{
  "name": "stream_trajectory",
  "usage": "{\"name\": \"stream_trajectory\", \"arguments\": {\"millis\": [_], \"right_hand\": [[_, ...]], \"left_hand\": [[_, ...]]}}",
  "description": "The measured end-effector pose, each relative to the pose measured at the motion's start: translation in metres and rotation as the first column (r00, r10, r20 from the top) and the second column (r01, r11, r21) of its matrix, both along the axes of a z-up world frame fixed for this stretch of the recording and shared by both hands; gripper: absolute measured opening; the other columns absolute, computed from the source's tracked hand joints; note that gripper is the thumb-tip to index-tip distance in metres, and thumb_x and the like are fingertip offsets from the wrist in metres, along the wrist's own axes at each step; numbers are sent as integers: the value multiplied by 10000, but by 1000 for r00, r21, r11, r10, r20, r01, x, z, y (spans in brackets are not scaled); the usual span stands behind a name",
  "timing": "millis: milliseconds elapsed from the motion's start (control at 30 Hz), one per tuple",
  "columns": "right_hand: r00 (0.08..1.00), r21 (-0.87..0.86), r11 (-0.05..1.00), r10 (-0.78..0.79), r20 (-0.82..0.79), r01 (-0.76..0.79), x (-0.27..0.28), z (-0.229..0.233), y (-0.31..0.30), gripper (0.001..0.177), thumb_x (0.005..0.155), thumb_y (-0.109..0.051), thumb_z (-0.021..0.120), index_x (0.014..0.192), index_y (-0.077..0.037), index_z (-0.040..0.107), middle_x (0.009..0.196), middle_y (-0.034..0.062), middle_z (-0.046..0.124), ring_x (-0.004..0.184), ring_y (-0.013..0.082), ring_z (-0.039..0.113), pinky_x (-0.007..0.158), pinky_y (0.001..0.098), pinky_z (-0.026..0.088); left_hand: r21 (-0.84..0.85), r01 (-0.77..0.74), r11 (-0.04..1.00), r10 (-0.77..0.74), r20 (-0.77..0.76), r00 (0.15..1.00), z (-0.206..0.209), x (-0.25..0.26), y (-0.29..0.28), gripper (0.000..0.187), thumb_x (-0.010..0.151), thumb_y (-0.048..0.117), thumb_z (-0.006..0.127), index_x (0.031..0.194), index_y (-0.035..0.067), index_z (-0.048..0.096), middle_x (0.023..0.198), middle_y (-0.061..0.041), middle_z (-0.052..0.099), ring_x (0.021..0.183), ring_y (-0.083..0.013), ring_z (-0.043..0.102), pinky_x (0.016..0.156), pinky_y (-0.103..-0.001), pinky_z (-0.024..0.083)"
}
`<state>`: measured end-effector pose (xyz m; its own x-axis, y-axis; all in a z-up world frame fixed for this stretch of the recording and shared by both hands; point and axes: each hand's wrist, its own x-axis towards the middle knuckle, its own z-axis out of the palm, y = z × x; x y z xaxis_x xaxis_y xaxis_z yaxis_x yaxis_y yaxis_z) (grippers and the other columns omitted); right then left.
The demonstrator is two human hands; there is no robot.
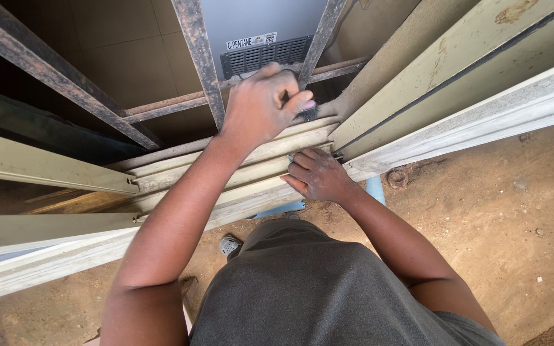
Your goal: The person cleans the grooves and tracks of a window frame by hand using a brush and a small scraping tool.
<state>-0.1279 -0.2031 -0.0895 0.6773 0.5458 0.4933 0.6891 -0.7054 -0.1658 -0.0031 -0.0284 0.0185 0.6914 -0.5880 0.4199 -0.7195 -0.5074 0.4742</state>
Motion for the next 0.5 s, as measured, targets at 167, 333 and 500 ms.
{"name": "stream_trajectory", "arguments": {"millis": [167,333,500], "right_hand": [[1000,-2,1000,7,-21,-7,0,4,-1,255,918,-304,767,867,-75,667,907,72,609,915,253,630,856,410,565],[1000,-2,1000,-3,-21,3,1,4,1,282,938,-329,750,879,-69,660,919,70,608,917,242,629,871,407,571],[999,10,1000,-13,-53,13,1,5,1,276,932,-337,756,871,-83,667,900,60,604,902,236,626,840,400,568]], "left_hand": [[-348,25,937,-53,-72,996,-45,2,-3,360,942,405,786,933,90,612,974,-88,612,832,-186,787,602,-292,608],[178,49,983,-66,86,994,-74,13,-3,272,941,346,732,1028,95,674,1022,-141,656,832,-298,752,702,-424,622],[102,206,973,-195,-110,975,-66,22,-8,233,937,354,689,983,134,754,1030,-123,765,813,-312,751,799,-472,598]]}}
